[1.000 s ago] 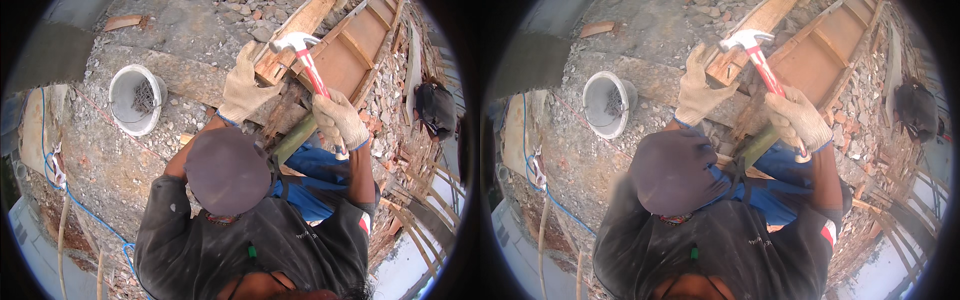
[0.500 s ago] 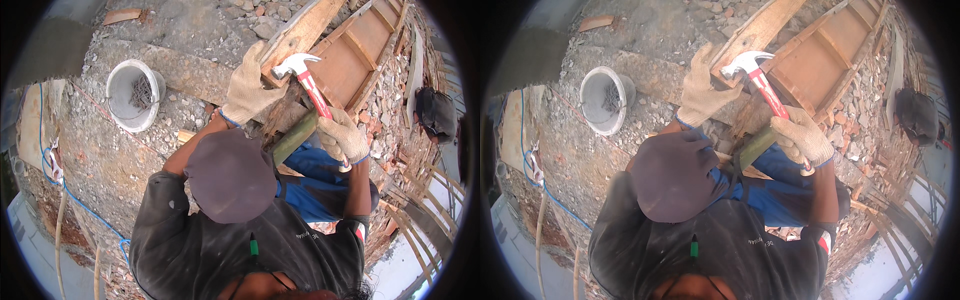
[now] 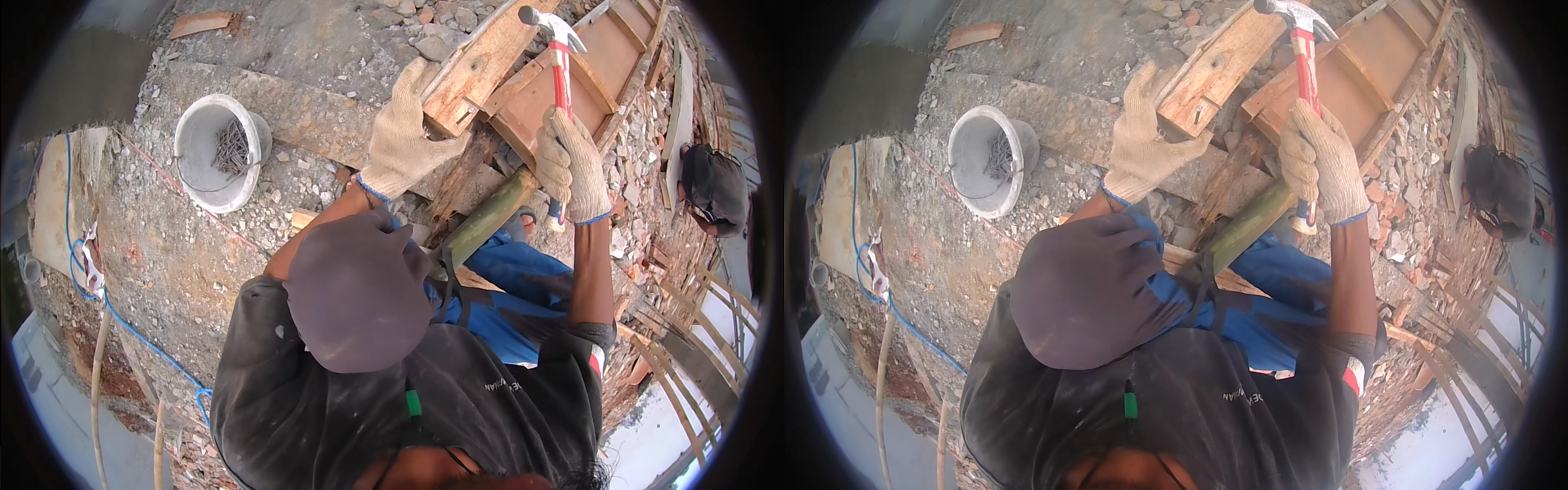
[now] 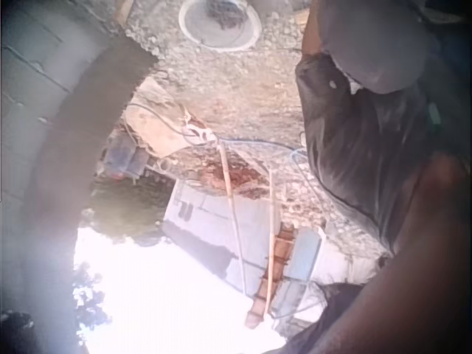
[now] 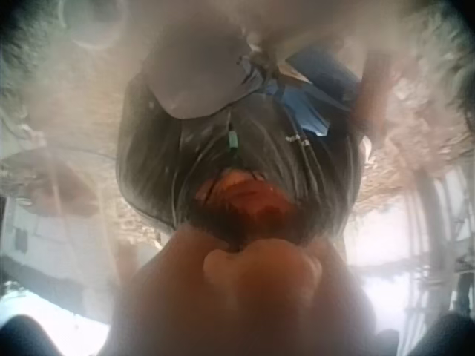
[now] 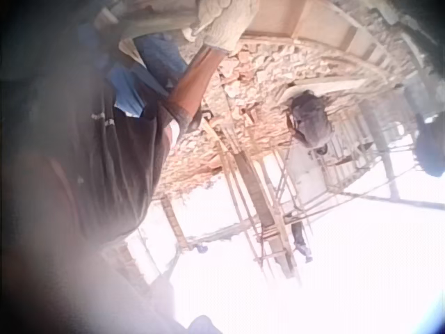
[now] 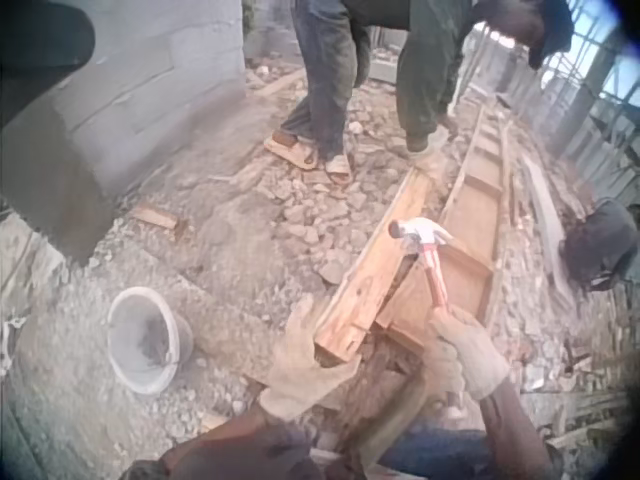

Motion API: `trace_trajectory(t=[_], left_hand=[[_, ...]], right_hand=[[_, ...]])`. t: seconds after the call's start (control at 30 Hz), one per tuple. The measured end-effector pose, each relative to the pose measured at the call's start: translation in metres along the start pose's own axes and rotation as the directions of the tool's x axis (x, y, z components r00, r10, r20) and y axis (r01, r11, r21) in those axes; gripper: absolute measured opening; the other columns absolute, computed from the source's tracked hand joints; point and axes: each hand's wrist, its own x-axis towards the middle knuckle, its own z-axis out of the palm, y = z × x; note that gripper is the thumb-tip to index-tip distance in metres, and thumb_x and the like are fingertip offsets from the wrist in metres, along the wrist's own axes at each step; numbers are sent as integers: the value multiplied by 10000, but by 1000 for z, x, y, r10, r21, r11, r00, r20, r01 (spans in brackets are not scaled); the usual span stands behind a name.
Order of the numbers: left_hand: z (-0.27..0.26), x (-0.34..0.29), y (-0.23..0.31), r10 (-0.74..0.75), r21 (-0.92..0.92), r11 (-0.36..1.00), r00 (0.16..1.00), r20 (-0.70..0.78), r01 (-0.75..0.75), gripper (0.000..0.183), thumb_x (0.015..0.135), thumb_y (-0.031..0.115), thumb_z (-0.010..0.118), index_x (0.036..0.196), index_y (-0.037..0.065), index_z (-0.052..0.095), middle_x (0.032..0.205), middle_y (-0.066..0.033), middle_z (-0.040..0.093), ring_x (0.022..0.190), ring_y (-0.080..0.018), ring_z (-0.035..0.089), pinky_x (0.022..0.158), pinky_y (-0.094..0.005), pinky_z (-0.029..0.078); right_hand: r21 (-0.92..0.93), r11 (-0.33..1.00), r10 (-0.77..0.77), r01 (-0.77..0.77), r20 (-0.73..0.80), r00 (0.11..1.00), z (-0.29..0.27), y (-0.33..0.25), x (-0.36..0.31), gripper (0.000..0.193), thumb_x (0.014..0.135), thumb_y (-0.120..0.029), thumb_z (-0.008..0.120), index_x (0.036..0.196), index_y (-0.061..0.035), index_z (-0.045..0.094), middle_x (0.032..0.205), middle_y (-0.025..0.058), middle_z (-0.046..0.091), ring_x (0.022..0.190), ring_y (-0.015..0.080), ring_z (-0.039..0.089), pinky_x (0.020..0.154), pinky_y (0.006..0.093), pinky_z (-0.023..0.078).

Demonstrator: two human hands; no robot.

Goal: The person sits on the ground at a construction site and uses a hammer to drive nails into wooden planks, assembling a wooden frame structure. Another worker assists by holding the wood in place.

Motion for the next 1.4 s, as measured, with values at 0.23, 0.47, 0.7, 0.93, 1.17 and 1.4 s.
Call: trace_trajectory(t=[0.23,0.47,0.7,0.93,1.17,1.4], left_hand=[[1,1,8,-142,-126,981,989,48,147,1130,737,335,952,1589,-26,304,1575,-230,443,1338,-332,615,1080,-392,542],[-1,0,8,-137,-80,987,990,26,139,1126,724,301,959,1586,-16,307,1555,-237,460,1275,-335,662,1043,-390,567],[3,2,5,-1,13,1000,999,-37,2,1122,722,329,948,1586,-7,317,1513,-222,531,1237,-346,687,1015,-397,592],[0,0,-4,-43,-14,999,999,8,43,1179,705,323,981,1602,-1,289,1614,-239,362,1416,-333,536,1156,-418,491],[12,-16,-9,-85,-137,988,994,-70,75,1367,623,355,1040,1637,8,191,1641,-245,293,1524,-364,373,1201,-449,427],[8,-43,-18,-135,-149,982,984,-115,117,1297,606,434,1035,1594,-3,316,1526,-228,466,1407,-366,514,1139,-471,468]], right_hand=[[-381,913,151,-145,-16,988,-34,-11,-54,235,1053,-293,692,1017,-99,564,595,-52,456,394,46,387,324,230,310],[-193,981,-5,-13,-94,996,-11,-12,1,247,1090,-321,629,1016,-102,544,574,-44,434,361,67,392,307,245,326],[-741,668,93,-70,-10,996,-34,-57,1,290,985,-307,780,945,-69,618,639,-23,586,468,39,480,401,226,359],[-934,208,-55,292,287,956,-10,-87,42,406,968,-393,766,1107,-20,684,794,69,678,714,182,677,685,398,555],[-945,-213,-140,248,280,950,35,-97,80,505,951,-484,756,1028,14,717,745,71,650,675,175,674,627,379,558],[-997,0,-118,77,77,990,57,-105,67,399,965,-399,767,986,-14,663,619,41,576,519,156,589,488,307,482]])
